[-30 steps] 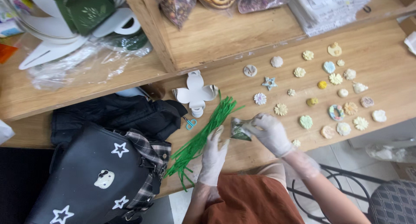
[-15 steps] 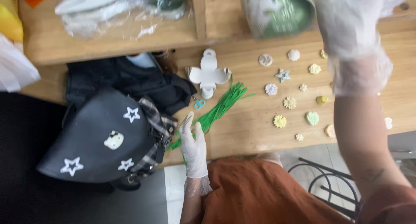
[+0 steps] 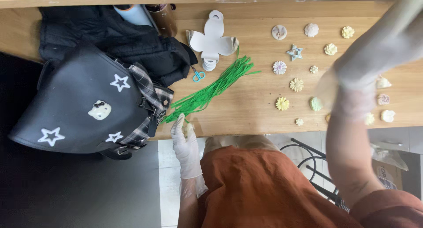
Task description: The person places a wrapped decorative item onto a glass shelf. They then return to a workbench, pick up a small paper packet, and place it inside a white paper flower-shaped container. Finally, they tie a green ribbon around the top of the container to secure it.
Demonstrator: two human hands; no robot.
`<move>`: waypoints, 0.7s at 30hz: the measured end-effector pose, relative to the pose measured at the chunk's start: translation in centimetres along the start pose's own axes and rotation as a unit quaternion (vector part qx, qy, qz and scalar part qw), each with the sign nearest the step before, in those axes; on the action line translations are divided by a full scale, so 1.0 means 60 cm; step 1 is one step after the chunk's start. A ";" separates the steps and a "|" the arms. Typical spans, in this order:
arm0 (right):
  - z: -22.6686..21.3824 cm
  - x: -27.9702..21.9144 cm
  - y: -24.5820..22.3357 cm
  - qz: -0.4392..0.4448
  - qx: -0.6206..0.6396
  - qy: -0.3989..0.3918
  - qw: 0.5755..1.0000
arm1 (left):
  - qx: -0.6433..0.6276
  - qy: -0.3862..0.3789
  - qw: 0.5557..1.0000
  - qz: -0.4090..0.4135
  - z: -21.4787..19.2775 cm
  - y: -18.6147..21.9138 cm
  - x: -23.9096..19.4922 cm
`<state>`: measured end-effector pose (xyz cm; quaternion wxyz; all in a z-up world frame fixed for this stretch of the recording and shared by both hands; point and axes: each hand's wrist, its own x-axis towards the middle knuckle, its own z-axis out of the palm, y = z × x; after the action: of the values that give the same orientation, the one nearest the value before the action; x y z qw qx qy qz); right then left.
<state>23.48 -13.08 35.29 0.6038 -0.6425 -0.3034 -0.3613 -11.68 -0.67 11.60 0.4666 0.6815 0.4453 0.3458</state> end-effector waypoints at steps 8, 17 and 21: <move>-0.026 -0.313 0.222 0.156 -0.267 -0.542 0.782 | 0.171 -0.133 0.974 0.071 0.078 0.020 0.008; 0.001 -0.459 0.379 -0.033 -0.502 -0.609 0.613 | 0.371 -0.159 0.908 0.117 0.148 -0.032 0.029; -0.005 -0.460 0.390 0.003 -0.384 -0.626 0.679 | 0.398 -0.162 0.900 0.073 0.135 -0.066 0.009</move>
<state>27.48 -14.13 -0.65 -0.0261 -0.8951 -0.4432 0.0420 -5.42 -2.15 5.22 0.1958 0.8873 0.4134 0.0577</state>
